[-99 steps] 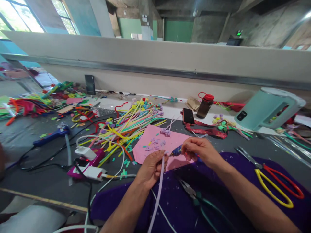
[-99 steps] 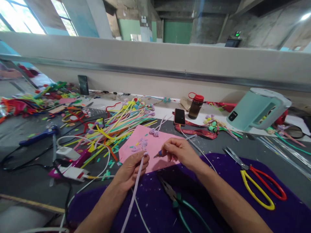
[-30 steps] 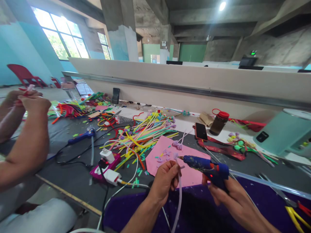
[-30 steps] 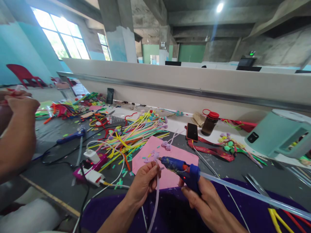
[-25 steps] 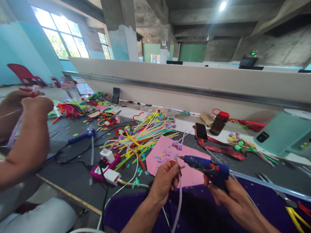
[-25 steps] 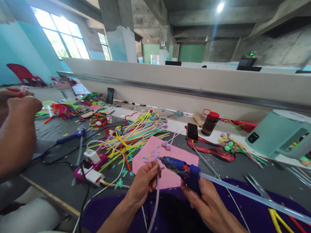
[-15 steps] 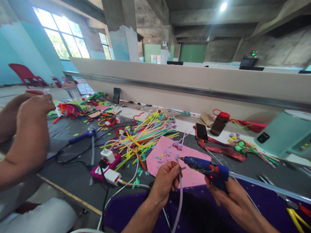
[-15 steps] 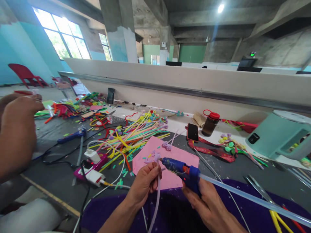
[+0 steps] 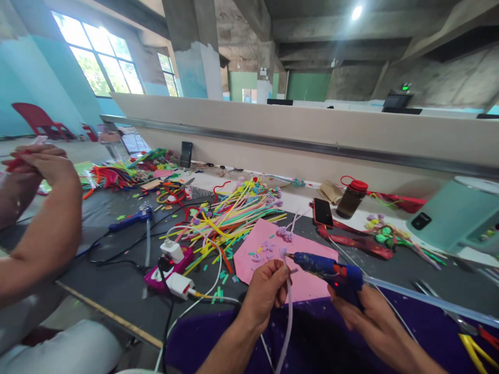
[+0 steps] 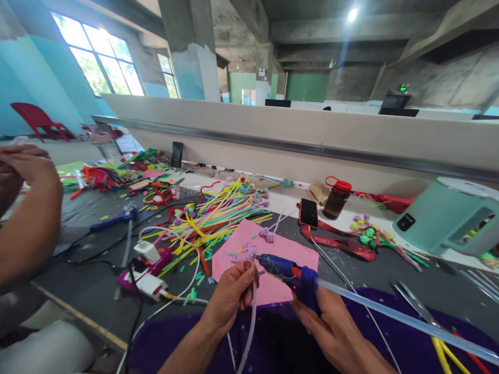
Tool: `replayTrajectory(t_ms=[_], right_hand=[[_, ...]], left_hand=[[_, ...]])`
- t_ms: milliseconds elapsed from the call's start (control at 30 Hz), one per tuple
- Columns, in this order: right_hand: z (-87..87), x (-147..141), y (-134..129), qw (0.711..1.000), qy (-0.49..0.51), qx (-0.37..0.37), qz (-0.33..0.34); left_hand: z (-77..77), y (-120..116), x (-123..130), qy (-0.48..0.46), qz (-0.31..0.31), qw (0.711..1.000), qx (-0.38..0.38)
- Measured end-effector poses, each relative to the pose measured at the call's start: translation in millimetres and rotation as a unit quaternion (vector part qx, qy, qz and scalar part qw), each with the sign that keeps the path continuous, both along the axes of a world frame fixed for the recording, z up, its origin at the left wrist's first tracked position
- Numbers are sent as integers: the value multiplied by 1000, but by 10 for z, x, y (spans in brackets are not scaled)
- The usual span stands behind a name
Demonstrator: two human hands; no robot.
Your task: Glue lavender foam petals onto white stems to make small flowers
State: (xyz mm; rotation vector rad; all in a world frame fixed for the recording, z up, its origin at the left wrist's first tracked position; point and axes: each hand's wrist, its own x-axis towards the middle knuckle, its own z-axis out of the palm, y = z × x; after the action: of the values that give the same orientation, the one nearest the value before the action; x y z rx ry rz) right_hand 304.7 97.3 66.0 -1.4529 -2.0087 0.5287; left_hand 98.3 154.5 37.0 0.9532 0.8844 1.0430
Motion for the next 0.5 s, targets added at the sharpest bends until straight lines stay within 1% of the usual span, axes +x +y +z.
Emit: replayTrajectory(t_ms=[133,300,400,500], right_hand=[[-10,-8,5,1000,0,-8,10],[42,-35,12,999,14,-7,33],[50,-38,22,999,31,-9,29],[34,-37,30,999,38,-28,23]], left_hand=[[1,-1,-12,-1,6,1000,-5],[-4,4,-20,-6,11,1000,-11],[-9,6,-13,-8,4,1000,-10],[-9,3,-5,-1,-2,1000,-9]])
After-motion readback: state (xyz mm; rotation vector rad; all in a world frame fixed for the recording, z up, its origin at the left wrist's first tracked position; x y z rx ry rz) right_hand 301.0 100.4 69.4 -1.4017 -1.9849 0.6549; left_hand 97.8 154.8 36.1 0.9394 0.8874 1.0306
